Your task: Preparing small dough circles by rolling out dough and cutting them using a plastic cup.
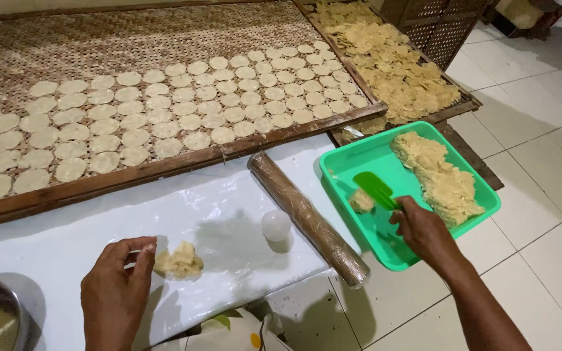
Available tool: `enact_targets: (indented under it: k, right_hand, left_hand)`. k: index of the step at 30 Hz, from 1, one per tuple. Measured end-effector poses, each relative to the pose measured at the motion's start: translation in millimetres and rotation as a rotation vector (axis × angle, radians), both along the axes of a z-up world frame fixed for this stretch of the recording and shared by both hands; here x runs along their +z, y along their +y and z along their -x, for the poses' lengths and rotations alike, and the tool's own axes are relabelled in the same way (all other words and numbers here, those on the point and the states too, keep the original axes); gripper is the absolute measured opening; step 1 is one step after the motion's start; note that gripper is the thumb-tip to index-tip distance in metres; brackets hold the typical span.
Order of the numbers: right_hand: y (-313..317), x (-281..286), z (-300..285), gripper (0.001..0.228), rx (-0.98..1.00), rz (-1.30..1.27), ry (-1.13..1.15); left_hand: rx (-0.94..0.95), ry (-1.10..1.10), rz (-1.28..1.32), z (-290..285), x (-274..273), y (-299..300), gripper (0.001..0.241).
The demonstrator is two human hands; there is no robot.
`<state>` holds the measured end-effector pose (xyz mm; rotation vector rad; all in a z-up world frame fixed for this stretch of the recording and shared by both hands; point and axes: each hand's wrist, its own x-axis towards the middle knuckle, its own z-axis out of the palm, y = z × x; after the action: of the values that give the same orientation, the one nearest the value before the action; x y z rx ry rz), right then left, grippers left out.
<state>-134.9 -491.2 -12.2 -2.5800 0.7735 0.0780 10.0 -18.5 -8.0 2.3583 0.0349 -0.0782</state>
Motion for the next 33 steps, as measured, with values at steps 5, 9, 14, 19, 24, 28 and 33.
enact_targets:
  k: [5,9,14,19,24,28,33]
  right_hand:
    - [-4.9,-20.7,13.8,0.035,0.23,0.17,-0.181]
    - [8.0,-16.6,9.7,0.034,0.181,0.132,-0.209]
    - [3.0,-23.2,4.6,0.04,0.163,0.113,-0.14]
    - [-2.7,-13.3,-3.9,0.046,0.162,0.034,-0.04]
    - [17.1,2.9,-12.2,0.027,0.09,0.058,0.14]
    - [-2.8,-37.7,-8.0,0.018,0.211,0.168,-0.005]
    - [-8.4,-52.3,-6.1,0.018,0.291,0.235,-0.102]
  left_hand:
    - [-0.011,0.037,-0.014,-2.1,-2.6,-2.6,0.026]
    - [-0.009,-0.023,0.005,-0.3,-0.2,-3.0,0.026]
    - [-0.005,0.006,-0.03,-5.4,-9.2,-0.1,0.026]
    - [-0.025,-0.021,-0.071,-7.4,-15.7,-1.3,0.025]
    - [-0.046,-0.023,-0.015,-6.7,-16.2,-4.5,0.027]
    - [-0.046,-0.015,-0.074,-8.3,-16.5,-6.3,0.026]
    - [-0.043,-0.086,0.039,2.2,-9.8,0.1,0.025]
